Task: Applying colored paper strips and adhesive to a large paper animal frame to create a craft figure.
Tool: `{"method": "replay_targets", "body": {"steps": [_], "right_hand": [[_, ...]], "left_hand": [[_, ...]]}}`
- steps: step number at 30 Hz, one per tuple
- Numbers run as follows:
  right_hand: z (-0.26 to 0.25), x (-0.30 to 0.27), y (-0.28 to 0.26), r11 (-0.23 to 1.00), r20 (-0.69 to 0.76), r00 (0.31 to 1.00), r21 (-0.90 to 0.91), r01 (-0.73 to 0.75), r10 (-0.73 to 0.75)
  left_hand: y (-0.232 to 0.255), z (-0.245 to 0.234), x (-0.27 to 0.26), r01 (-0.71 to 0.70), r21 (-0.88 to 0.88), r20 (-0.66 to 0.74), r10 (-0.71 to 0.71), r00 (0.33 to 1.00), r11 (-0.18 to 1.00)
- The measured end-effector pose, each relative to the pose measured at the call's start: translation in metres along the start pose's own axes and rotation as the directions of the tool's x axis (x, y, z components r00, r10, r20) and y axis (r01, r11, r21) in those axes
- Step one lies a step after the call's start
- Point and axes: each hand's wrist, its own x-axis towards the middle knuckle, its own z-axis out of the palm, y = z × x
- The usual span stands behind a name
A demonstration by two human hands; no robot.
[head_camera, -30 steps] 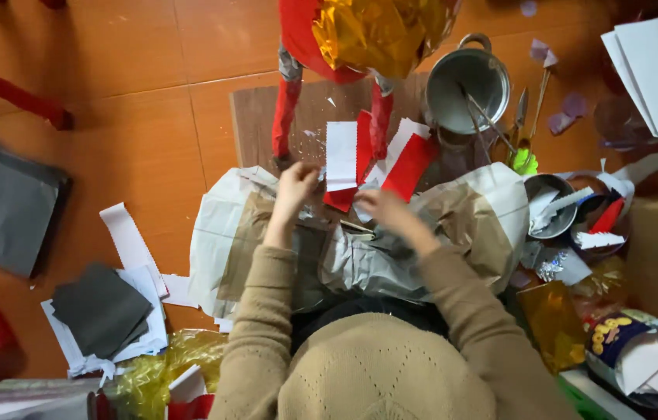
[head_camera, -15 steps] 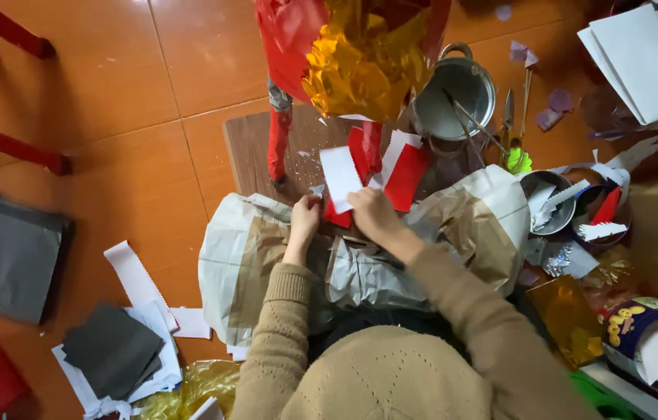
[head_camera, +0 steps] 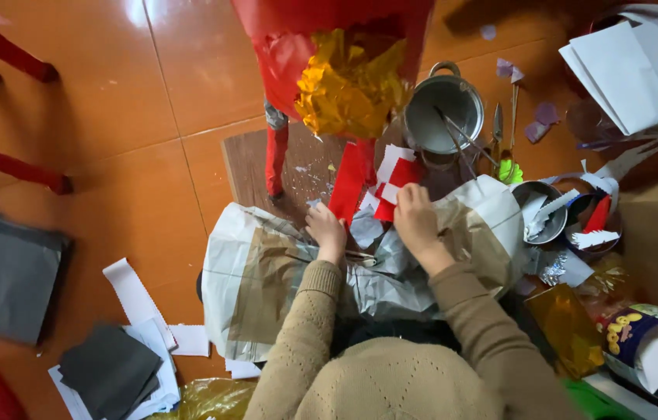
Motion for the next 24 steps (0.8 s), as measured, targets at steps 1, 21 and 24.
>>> {"method": "replay_targets", "body": {"steps": [1,21,24], "right_hand": [[-0.011,0.005,-0.010,0.998,0.020,1.000,-0.056,-0.022,0.023],[0.031,-0.024,-0.001,0.995,0.622,0.779,-0.094,-0.026,0.079],[0.009,0.005,-0.042,0.986,0.522,0.836,0.098,0.138,-0.169]], "left_hand": [[0.000,0.002,0.001,0.009,-0.020,0.034,-0.008,0.999,1.000],[-0.027,0.025,0.043,0.172,-0.693,0.255,0.014,0.967,0.700],[-0.039,0.019,0.053,0.208,-0.804,0.325,0.118,0.938,0.557]]}}
